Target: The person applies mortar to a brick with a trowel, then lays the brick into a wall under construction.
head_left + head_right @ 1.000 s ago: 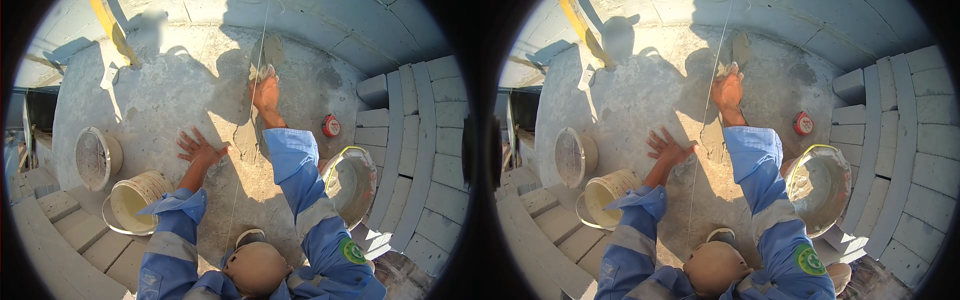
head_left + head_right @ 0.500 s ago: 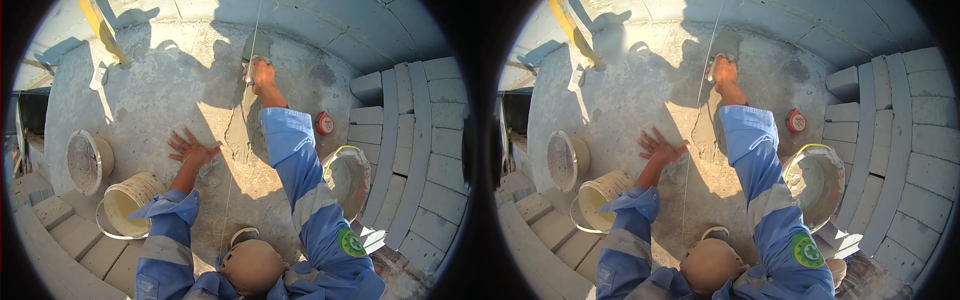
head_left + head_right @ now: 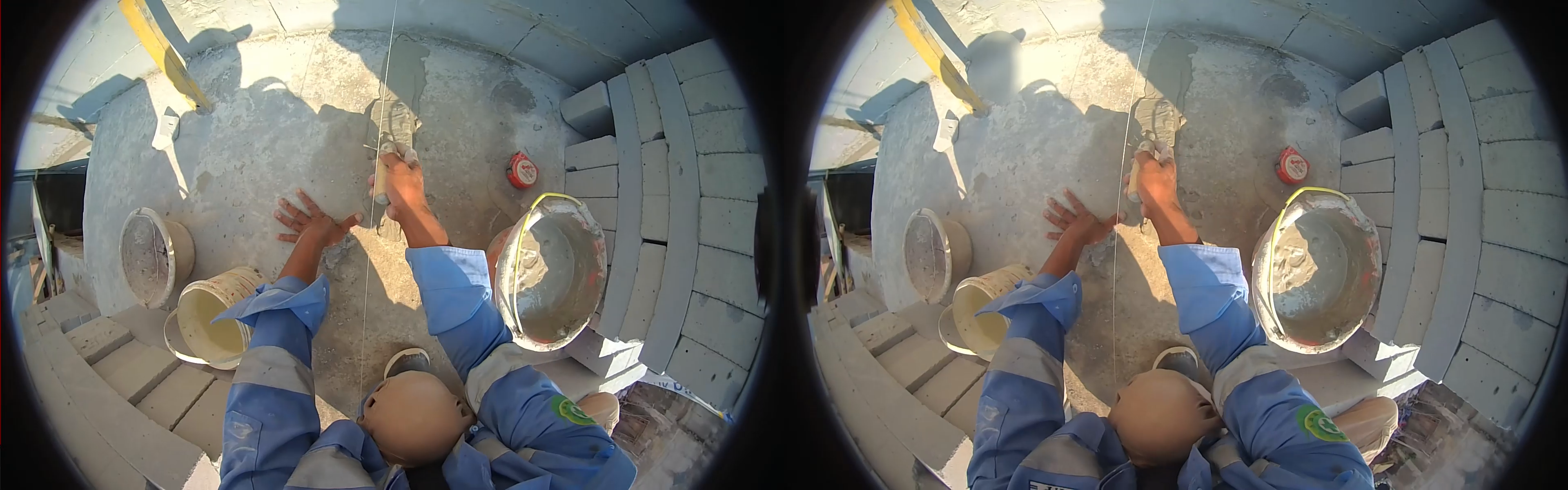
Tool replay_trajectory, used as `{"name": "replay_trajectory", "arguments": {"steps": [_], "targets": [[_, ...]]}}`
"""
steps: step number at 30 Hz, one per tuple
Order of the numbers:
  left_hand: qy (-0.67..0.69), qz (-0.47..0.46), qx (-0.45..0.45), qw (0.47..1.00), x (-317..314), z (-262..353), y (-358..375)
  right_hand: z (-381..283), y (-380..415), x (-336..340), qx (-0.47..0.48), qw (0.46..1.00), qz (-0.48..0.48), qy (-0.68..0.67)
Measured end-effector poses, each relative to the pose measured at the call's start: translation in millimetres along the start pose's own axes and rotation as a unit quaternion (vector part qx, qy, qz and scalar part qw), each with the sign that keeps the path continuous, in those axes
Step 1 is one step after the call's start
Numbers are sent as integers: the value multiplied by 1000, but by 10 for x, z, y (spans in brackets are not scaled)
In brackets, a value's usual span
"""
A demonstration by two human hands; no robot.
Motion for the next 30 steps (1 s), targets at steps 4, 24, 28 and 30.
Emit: {"name": "replay_trajectory", "arguments": {"steps": [4, 24, 28, 30], "targets": [[-4, -10, 2, 1000, -27, -39, 100, 359, 525, 106, -33, 999, -38, -17], [76, -5, -51, 996, -106, -148, -136, 1170, 1594, 472, -52, 987, -146, 31], [62, 12, -61, 996, -194, -187, -320, 1407, 1313, 276, -117, 967, -209, -82], [77, 11, -65, 995, -180, -190, -302, 1473, 1241, 260, -147, 968, -187, -79]]}}
Point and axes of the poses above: each hand's wrist, its own y-axis away from the middle knuckle, its own x-axis out of the back of the hand, z = x × y, the point moved 6 cm from there along -y, towards the middle knuckle, and after that the axes turned 10 degrees about -z, right-handed, at the moved point
